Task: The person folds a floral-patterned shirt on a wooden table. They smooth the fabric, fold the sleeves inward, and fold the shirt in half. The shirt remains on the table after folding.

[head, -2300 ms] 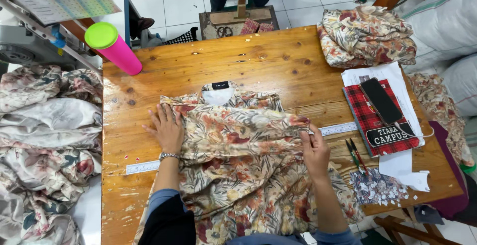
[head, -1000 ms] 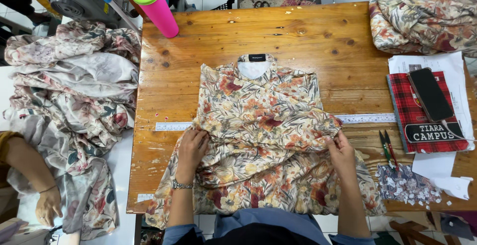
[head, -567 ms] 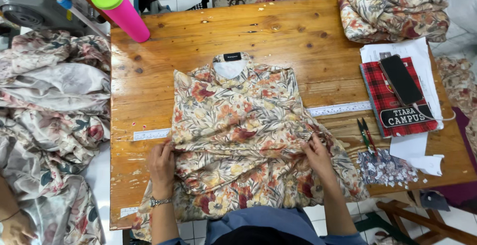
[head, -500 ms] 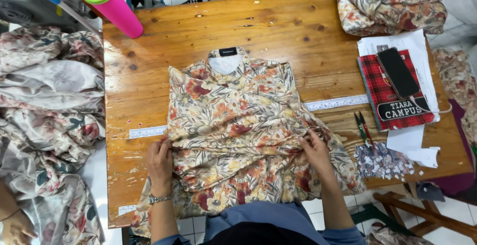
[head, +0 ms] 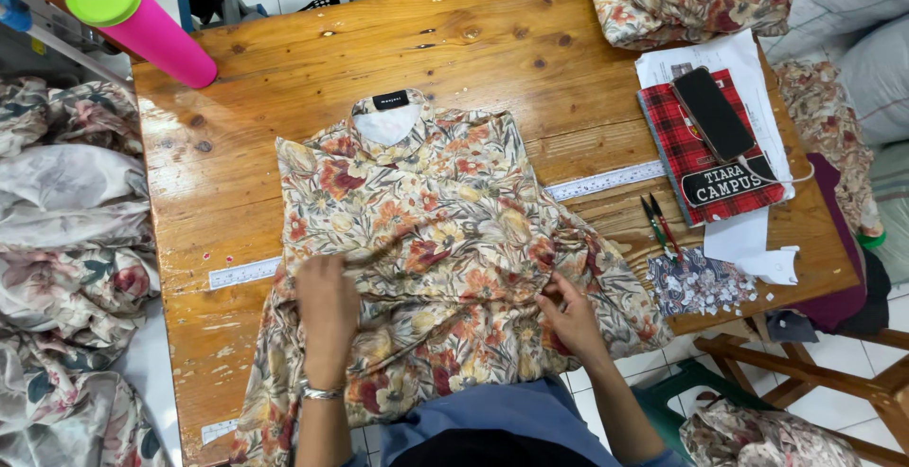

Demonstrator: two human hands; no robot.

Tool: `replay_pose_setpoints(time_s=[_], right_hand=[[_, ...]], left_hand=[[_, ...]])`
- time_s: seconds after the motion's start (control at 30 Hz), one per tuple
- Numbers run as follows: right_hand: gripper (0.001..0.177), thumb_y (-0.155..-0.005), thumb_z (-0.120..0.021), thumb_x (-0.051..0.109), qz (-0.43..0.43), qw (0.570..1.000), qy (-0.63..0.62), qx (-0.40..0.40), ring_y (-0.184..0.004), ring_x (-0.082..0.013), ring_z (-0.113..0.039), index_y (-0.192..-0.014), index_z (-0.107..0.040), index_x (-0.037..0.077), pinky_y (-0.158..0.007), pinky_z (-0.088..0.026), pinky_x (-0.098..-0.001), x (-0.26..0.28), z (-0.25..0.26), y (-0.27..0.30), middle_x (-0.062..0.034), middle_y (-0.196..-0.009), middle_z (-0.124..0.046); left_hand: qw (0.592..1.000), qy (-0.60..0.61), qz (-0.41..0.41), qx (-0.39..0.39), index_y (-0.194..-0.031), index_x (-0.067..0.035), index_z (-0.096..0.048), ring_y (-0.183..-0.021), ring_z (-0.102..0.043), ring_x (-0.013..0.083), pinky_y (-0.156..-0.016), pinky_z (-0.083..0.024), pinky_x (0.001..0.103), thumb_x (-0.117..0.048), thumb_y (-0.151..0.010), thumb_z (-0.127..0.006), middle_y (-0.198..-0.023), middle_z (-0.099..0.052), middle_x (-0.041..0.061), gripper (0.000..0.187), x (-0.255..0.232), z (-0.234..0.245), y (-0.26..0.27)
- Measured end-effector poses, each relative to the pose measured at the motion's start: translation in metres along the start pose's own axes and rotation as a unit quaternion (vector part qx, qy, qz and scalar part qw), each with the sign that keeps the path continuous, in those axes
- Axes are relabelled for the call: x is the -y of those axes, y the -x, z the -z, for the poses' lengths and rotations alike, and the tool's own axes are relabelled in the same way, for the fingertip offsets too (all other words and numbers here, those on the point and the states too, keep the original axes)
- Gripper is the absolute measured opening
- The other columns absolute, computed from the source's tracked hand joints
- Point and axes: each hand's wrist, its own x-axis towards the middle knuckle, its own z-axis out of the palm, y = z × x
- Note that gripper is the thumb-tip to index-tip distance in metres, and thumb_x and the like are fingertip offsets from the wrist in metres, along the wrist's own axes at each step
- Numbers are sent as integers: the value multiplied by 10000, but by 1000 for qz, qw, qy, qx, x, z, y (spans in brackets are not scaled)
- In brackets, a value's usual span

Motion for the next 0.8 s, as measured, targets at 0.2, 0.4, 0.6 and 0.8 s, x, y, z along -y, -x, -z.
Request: replay_pose_setpoints(time_s=[0.2, 0.4, 0.6, 0.8], right_hand=[[542, -974, -561, 35, 103, 982, -119, 102, -1002, -120, -658, -1509, -490, 89, -837, -544, -260, 55, -12, 22, -67, -1204, -698], [415, -1004, -594, 57, 147, 976, -157, -13, -1117, -174, -686, -1416, -627, 93, -925, -555, -298, 122, 32, 15, -103, -1262, -730], [692, -832, -772, 163, 273, 958, -54, 68, -1240, -220, -564, -1463, -496, 95, -1054, -417, -391, 155, 25, -18, -90, -1314, -666], [208, -827, -786, 219, 305, 945, 30, 116, -1203, -219, -637, -1024, -825, 164, -1041, -515, -409, 146, 43, -35, -2, -1154, -759]], left_hand=[[895, 308, -318, 51, -1480, 69, -397, -1187, -589, 373, -1009, -482, 431, -215, -692, -814, -1354, -577, 275, 936, -134, -66, 12], [767, 559, 161, 270, -1489, -67, -569, -539, -474, 124, -499, -468, 268, -184, -1038, -443, -795, -708, 82, 482, -102, -109, 16], [551, 669, 413, 279, -1190, 88, -486, -725, -729, 212, -620, -644, 397, -172, -1008, -399, -920, -667, 117, 329, -78, -109, 14], [789, 400, -251, 393, -1483, -67, -545, -1416, -476, 368, -1150, -413, 496, -323, -1143, -416, -1610, -429, 240, 445, -82, -50, 12]])
